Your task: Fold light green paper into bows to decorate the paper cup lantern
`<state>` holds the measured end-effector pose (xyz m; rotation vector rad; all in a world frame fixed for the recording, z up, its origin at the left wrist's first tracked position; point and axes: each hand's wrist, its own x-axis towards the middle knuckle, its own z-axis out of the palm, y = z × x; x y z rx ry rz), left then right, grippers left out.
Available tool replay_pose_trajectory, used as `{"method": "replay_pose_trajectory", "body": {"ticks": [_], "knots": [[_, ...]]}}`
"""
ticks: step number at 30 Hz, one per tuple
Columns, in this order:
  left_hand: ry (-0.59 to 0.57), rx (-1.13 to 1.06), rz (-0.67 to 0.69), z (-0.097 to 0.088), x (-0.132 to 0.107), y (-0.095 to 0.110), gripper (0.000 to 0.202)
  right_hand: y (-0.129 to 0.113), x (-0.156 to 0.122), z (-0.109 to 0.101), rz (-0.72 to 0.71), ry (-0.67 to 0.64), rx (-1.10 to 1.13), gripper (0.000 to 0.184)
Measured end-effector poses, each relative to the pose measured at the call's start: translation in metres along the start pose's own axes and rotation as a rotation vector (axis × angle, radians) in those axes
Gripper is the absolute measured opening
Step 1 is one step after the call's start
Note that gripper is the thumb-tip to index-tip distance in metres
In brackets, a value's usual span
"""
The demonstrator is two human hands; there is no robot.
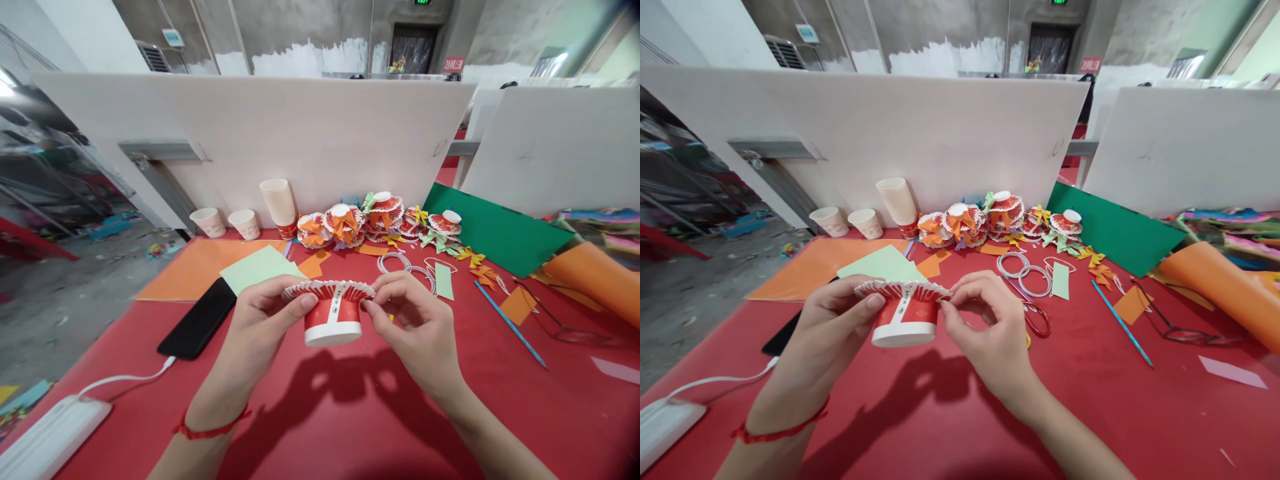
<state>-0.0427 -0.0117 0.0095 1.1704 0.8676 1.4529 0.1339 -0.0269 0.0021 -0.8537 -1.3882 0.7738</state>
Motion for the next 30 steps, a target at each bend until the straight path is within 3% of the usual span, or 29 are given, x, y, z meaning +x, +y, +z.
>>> {"method": "replay_pose_trajectory", "body": {"ticks": [12,17,20,23,30], "knots": [[-0.036,0.065,0.003,-0.006,0.002,-0.003,0.01,0.001,0.0,0.0,0.024,0.02,0.058,0.014],[-0.033,-0.088,-0.089,0.003,0.004,0.003,0.017,-0.001,0.002,-0.003,0.052,0.014,0.125,0.012],[-0.041,-0.179,-0.157,0.004,0.005,0.005,0.018,-0.005,0.007,-0.008,0.12,-0.071,0.152,0.014],[-0.065,-0.213,-0.216,0.003,0.005,0.006,0.018,-0.007,0.012,-0.013,0.187,-0.124,0.13,0.004],[-0.076,-0.224,-0.244,0.005,0.005,0.006,0.019,-0.006,0.005,-0.005,0.133,-0.004,0.094,0.006]]}}
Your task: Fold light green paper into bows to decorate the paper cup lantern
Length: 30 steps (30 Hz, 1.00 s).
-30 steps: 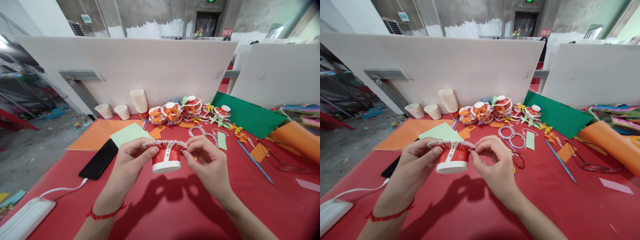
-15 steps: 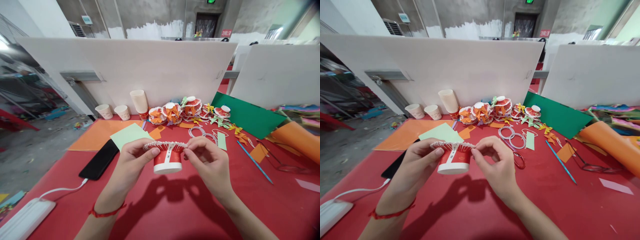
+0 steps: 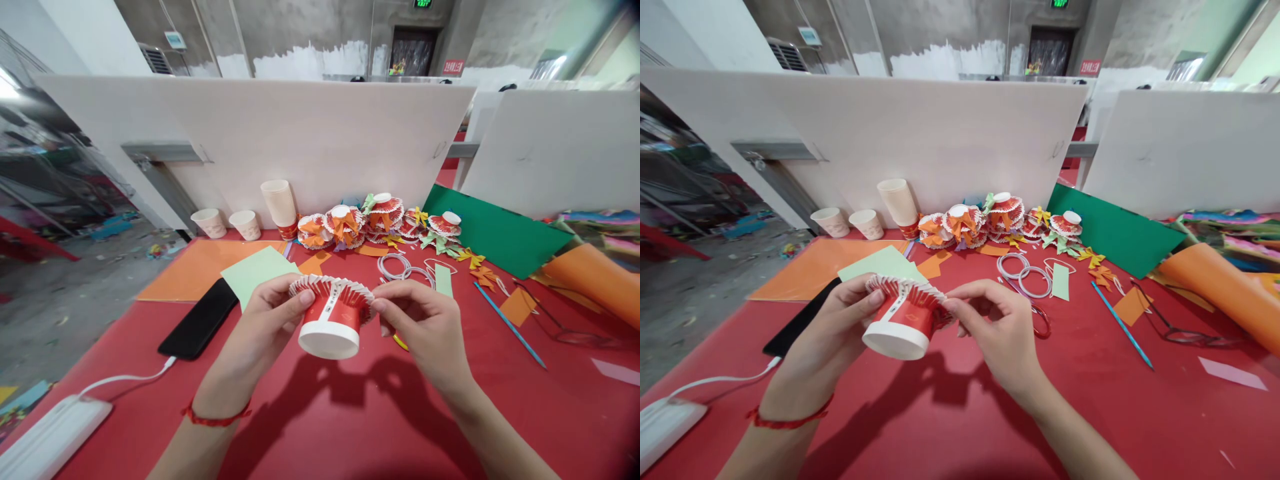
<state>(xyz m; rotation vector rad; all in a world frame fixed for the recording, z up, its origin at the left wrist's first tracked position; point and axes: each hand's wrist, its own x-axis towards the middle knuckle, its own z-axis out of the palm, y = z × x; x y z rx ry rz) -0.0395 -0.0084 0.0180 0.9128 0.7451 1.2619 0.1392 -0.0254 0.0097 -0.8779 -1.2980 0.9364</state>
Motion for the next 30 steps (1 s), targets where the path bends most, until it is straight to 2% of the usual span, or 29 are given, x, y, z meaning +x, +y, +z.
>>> {"method": "replay_pose_trajectory", "body": {"ticks": [4,6,11,14,17,24,27,30], "knots": [[0.033,0.023,0.031,0.001,0.002,-0.002,0.02,0.003,-0.007,0.007,-0.104,0.118,-0.098,0.01],[0.037,0.029,0.047,0.0,0.003,-0.002,0.019,0.003,-0.008,0.007,-0.102,0.133,-0.121,0.009],[0.022,0.015,0.004,-0.003,0.002,-0.002,0.021,0.0,0.001,-0.002,0.088,-0.014,-0.005,0.004],[0.03,0.009,-0.025,-0.003,0.002,-0.002,0.023,0.0,0.004,-0.003,0.11,-0.043,0.021,0.009],[0.042,0.012,-0.032,-0.002,0.003,-0.004,0.024,0.004,0.001,0.0,0.036,-0.01,-0.017,0.011],[0.011,0.031,-0.029,-0.002,0.004,-0.008,0.021,0.012,-0.01,0.008,-0.262,0.129,-0.235,0.014],[-0.007,0.032,-0.059,-0.002,0.004,-0.007,0.022,0.011,-0.009,0.007,-0.273,0.113,-0.263,0.015],[0.016,0.026,-0.106,-0.002,0.004,-0.005,0.027,0.008,-0.007,0.003,-0.216,0.057,-0.22,0.018]]}}
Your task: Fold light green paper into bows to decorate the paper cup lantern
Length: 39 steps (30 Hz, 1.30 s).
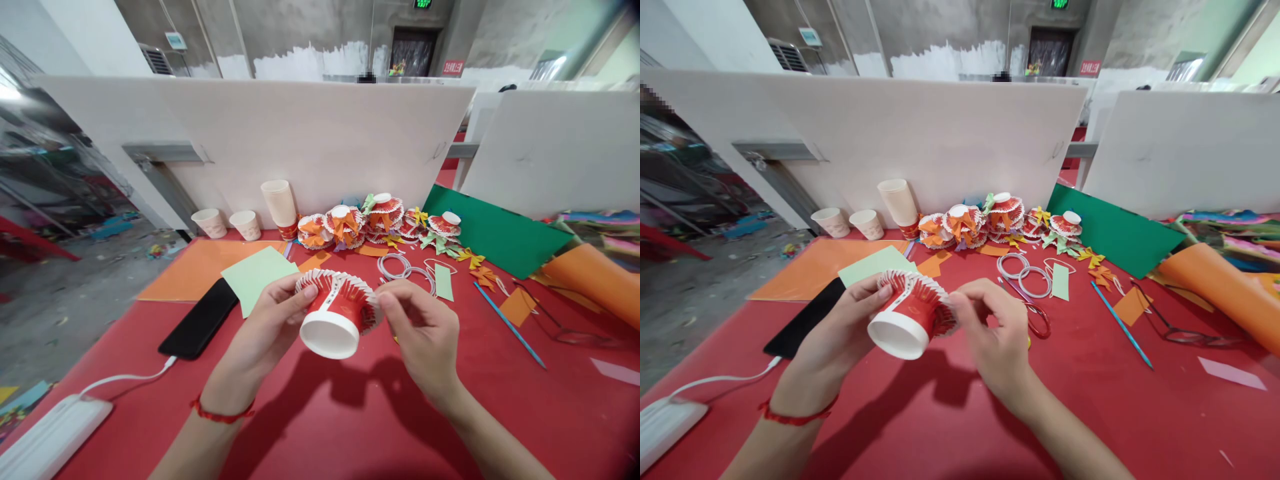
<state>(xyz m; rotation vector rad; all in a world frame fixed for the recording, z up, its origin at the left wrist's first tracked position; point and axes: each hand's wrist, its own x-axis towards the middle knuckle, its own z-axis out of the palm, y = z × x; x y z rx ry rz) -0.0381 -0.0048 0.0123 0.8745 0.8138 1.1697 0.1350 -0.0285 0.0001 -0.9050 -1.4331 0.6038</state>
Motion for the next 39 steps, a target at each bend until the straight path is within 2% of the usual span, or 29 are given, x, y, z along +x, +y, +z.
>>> {"method": "replay_pose_trajectory", "body": {"ticks": [3,8,21,29,31,33,35,39], "knots": [[0.01,-0.023,-0.013,0.001,0.0,0.001,0.029,-0.001,0.004,-0.005,0.078,-0.078,0.095,0.021],[0.001,-0.065,-0.053,0.001,0.002,-0.001,0.027,0.003,0.007,-0.005,0.229,-0.164,0.135,0.014],[0.004,-0.066,-0.11,-0.001,0.006,-0.003,0.026,0.007,0.005,0.001,0.251,-0.145,0.087,0.013],[0.042,0.012,-0.098,-0.008,0.012,-0.008,0.03,0.01,0.0,0.01,0.316,-0.032,-0.005,0.018],[0.052,0.083,-0.071,-0.012,0.017,-0.01,0.029,0.016,0.004,0.009,0.351,-0.106,-0.033,0.023],[0.063,0.234,-0.001,-0.018,0.025,-0.015,0.029,0.027,0.011,0.004,0.379,-0.254,-0.077,0.028],[0.053,0.312,0.011,-0.026,0.037,-0.024,0.028,0.043,0.018,-0.004,0.397,-0.34,-0.115,0.029],[0.021,0.543,0.042,-0.043,0.066,-0.056,0.023,0.079,0.016,-0.02,0.419,-0.398,-0.277,0.026]]}}
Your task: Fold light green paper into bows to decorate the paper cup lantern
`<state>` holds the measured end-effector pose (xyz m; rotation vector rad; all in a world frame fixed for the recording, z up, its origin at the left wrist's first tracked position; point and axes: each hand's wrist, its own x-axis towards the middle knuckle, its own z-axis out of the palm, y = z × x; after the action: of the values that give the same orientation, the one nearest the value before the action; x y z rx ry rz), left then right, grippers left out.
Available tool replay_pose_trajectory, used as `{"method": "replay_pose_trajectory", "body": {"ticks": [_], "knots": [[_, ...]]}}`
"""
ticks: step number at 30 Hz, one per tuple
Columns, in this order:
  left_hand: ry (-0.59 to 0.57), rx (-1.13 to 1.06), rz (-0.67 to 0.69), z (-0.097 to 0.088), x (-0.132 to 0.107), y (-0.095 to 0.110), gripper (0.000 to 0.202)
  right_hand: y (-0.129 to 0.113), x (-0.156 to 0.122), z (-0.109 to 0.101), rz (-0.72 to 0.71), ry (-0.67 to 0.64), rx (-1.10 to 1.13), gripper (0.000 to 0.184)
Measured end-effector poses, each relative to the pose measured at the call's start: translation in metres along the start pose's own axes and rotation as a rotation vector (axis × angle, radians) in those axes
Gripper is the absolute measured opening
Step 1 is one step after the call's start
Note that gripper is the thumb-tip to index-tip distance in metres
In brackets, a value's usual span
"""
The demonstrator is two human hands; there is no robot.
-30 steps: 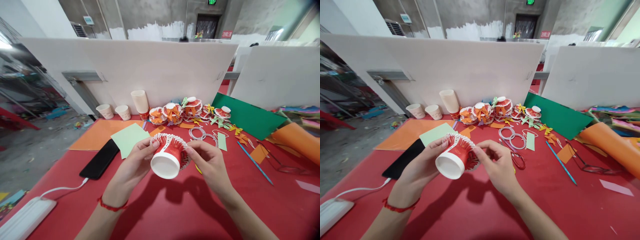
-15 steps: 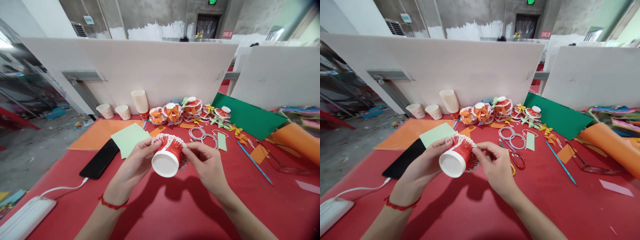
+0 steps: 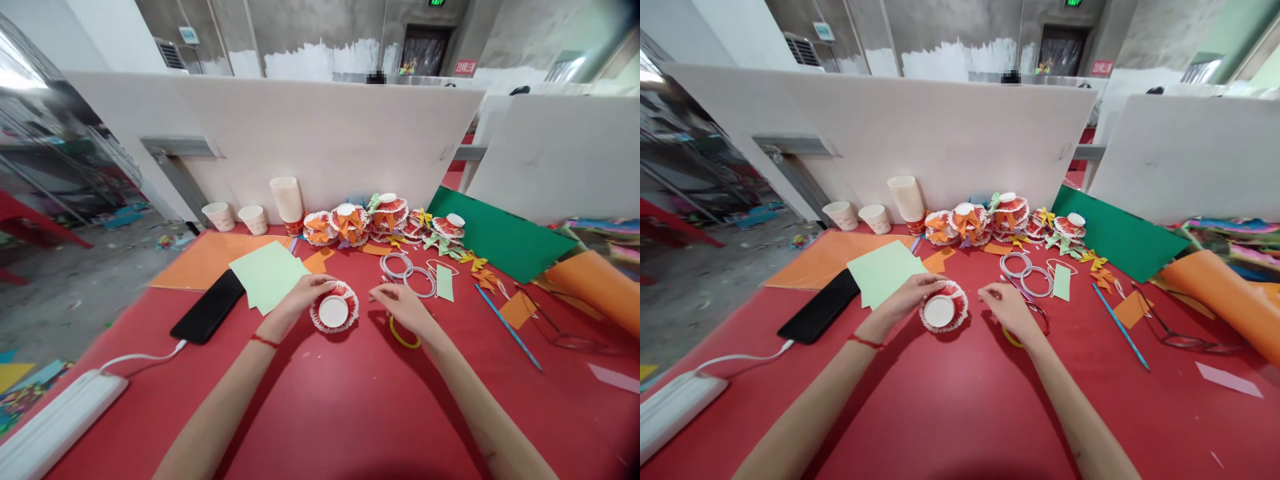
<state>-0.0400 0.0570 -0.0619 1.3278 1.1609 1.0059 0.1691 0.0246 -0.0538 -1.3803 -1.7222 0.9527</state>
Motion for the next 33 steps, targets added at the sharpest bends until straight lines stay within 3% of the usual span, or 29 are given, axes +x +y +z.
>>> {"method": "replay_pose_trajectory", "body": {"ticks": [5,8,11,15,20,27,33], "knots": [[0.14,0.295,0.177,0.007,0.014,-0.032,0.019,0.038,-0.014,0.012,-0.056,-0.04,-0.203,0.021],[0.101,0.438,0.25,0.014,0.004,-0.041,0.027,0.048,-0.018,0.02,-0.094,-0.045,-0.311,0.025],[0.061,0.567,0.301,0.024,-0.002,-0.053,0.053,0.051,-0.011,0.029,-0.125,-0.048,-0.415,0.029],[0.036,0.692,0.352,0.031,0.003,-0.067,0.038,0.052,0.004,0.041,-0.165,-0.07,-0.559,0.021],[-0.04,0.781,0.448,0.025,0.009,-0.071,0.028,0.052,0.006,0.05,-0.194,-0.078,-0.716,0.019],[-0.224,0.802,0.59,0.005,0.019,-0.069,0.032,0.048,-0.003,0.043,-0.256,-0.115,-0.841,0.036],[-0.179,0.837,0.589,-0.002,0.018,-0.072,0.049,0.05,0.002,0.046,-0.334,-0.178,-0.882,0.047]]}}
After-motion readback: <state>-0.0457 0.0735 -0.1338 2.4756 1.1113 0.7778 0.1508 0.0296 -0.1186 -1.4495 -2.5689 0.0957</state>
